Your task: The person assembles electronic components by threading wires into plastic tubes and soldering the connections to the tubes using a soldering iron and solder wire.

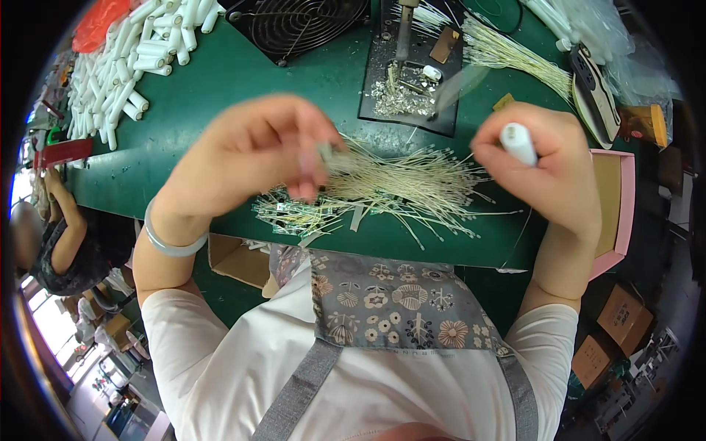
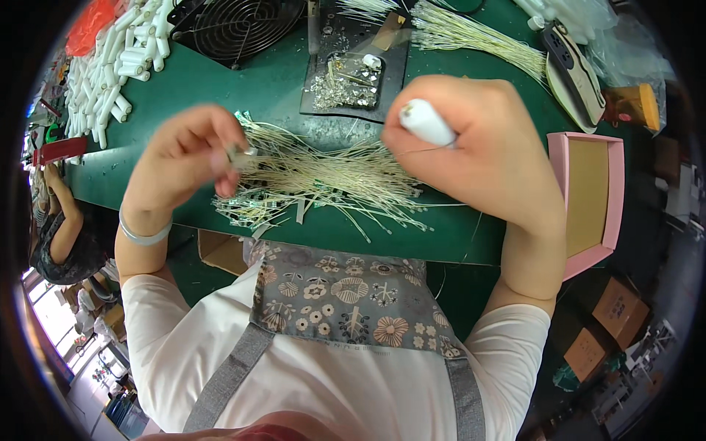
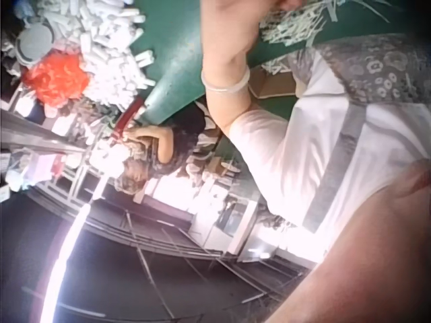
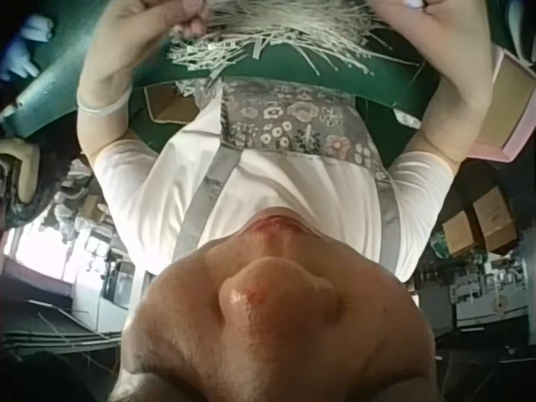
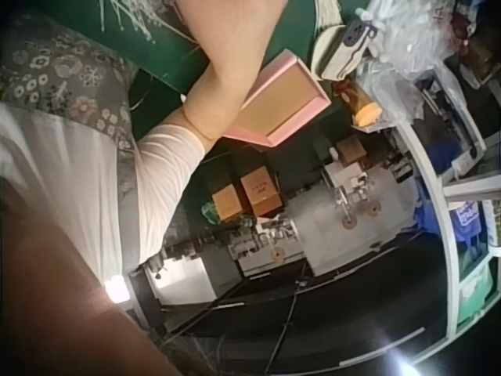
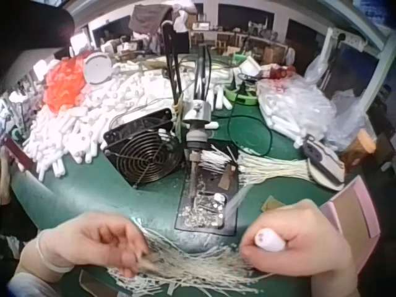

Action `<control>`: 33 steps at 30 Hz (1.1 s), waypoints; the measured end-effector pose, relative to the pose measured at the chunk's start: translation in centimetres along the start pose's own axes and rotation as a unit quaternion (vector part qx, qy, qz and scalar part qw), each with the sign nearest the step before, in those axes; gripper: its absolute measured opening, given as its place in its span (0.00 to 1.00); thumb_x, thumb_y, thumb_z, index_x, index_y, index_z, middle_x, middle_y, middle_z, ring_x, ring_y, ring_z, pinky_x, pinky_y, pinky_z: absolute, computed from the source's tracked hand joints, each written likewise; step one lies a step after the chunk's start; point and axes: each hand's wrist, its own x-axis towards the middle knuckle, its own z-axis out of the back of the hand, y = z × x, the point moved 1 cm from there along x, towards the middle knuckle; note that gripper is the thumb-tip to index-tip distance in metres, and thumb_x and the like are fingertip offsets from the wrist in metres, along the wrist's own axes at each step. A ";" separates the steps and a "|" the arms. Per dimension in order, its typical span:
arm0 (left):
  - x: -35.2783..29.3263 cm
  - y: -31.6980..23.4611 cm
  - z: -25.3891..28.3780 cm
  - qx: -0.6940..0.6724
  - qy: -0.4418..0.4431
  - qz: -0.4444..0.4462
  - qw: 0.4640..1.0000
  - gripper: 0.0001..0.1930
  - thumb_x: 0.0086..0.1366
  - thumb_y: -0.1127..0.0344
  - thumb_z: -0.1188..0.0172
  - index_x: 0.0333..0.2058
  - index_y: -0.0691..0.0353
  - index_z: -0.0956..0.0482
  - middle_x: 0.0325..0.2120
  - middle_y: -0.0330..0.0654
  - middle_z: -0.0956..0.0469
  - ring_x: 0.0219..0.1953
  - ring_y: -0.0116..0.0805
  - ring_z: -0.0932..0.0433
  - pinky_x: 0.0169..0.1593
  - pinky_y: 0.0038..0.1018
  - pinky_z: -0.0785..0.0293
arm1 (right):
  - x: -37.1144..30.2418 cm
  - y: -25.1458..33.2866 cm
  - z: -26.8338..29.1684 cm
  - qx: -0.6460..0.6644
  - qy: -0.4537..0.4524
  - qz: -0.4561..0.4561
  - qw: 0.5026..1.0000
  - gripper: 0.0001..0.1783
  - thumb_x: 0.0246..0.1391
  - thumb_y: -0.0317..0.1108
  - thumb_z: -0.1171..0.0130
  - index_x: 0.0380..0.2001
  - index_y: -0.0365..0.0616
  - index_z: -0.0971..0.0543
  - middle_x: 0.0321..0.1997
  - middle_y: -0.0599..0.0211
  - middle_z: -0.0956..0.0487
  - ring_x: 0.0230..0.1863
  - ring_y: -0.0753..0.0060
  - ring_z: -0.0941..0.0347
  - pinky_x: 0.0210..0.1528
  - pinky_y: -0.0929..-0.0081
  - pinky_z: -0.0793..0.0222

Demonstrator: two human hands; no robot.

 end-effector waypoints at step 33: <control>4.4 0.6 -1.4 0.045 0.072 0.148 0.985 0.08 0.61 0.71 0.51 0.35 0.68 0.26 0.19 0.35 0.27 0.19 0.18 0.30 0.24 0.13 0.33 | -0.3 -1.1 -4.4 -0.282 -0.126 0.368 0.877 0.13 0.27 0.31 0.42 0.25 0.46 0.24 0.15 0.77 0.36 0.14 0.79 0.37 0.13 0.82 0.46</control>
